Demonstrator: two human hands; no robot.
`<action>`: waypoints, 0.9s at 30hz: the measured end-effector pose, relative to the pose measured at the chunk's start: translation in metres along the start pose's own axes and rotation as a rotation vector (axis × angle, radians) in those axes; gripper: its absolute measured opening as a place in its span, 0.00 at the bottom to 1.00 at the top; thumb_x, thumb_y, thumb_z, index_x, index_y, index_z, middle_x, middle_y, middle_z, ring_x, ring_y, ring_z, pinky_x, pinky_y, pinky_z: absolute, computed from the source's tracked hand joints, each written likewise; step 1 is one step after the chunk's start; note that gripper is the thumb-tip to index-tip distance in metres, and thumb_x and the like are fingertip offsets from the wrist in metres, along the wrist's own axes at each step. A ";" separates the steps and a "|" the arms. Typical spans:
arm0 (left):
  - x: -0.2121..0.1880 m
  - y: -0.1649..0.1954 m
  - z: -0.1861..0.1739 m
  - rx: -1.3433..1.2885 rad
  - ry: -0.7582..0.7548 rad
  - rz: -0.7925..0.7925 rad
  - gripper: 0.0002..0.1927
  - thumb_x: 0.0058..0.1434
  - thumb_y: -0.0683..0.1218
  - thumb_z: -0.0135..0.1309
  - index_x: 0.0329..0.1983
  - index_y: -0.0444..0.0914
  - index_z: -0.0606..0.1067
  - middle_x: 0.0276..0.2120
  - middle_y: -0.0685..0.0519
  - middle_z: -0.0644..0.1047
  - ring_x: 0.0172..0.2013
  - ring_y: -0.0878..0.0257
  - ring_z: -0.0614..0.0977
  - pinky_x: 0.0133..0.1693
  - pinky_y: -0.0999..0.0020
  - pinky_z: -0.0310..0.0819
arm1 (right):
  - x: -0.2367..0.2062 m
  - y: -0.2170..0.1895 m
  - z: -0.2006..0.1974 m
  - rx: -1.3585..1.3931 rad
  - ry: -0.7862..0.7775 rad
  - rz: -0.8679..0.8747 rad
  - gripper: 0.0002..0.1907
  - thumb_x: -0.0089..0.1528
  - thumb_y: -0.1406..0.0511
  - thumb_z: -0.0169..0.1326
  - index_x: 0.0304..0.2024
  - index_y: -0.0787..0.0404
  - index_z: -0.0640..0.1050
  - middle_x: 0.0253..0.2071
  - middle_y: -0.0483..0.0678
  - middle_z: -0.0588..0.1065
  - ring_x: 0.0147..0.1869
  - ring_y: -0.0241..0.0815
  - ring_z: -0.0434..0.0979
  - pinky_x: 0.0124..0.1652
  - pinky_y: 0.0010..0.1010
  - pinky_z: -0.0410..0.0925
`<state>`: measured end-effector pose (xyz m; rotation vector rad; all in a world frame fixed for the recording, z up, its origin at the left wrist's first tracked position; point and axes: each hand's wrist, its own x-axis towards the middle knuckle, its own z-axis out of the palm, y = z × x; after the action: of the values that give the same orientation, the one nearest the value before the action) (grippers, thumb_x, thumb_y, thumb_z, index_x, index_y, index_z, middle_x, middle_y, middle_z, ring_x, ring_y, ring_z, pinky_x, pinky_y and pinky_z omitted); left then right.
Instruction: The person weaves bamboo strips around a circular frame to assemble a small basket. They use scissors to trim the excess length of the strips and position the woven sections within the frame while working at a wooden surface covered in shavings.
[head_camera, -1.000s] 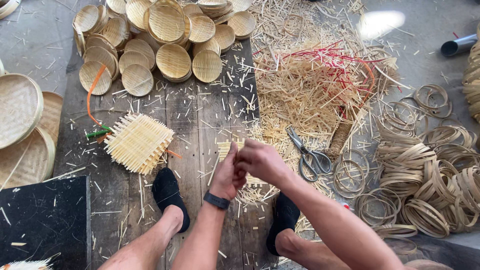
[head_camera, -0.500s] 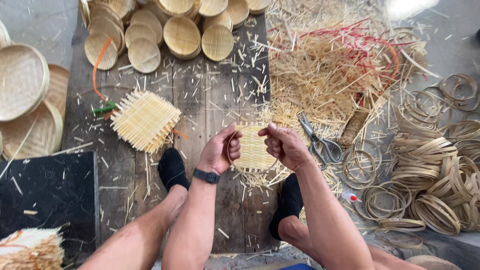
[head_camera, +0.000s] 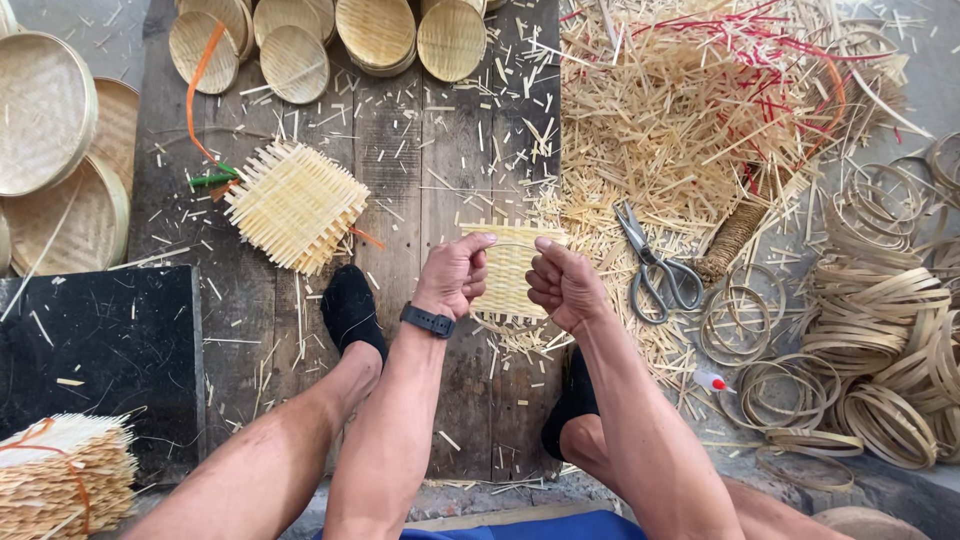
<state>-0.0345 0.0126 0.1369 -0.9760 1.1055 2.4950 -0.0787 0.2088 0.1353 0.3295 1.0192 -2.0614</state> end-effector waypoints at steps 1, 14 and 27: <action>0.002 0.000 0.001 -0.003 0.029 0.019 0.16 0.57 0.44 0.63 0.19 0.39 0.69 0.12 0.59 0.66 0.09 0.72 0.58 0.11 0.73 0.45 | 0.001 0.003 -0.001 -0.020 0.028 -0.009 0.27 0.66 0.59 0.56 0.15 0.50 0.60 0.14 0.35 0.53 0.16 0.28 0.50 0.16 0.21 0.46; 0.033 -0.033 -0.037 0.180 0.180 0.202 0.09 0.53 0.39 0.63 0.38 0.35 0.78 0.25 0.55 0.80 0.23 0.69 0.79 0.25 0.76 0.76 | 0.001 -0.008 -0.033 -0.995 0.497 -0.073 0.11 0.61 0.63 0.61 0.43 0.62 0.83 0.29 0.47 0.81 0.26 0.34 0.76 0.29 0.30 0.73; 0.068 -0.080 -0.057 1.099 0.520 0.499 0.11 0.49 0.41 0.68 0.38 0.41 0.84 0.30 0.51 0.84 0.30 0.61 0.85 0.36 0.66 0.78 | 0.038 0.046 -0.078 -1.256 0.625 -0.286 0.10 0.58 0.67 0.64 0.43 0.58 0.85 0.40 0.52 0.82 0.38 0.41 0.83 0.42 0.32 0.78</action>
<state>-0.0212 0.0230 0.0181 -1.0248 2.6879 1.3723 -0.0770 0.2306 0.0396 0.1418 2.5910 -1.1398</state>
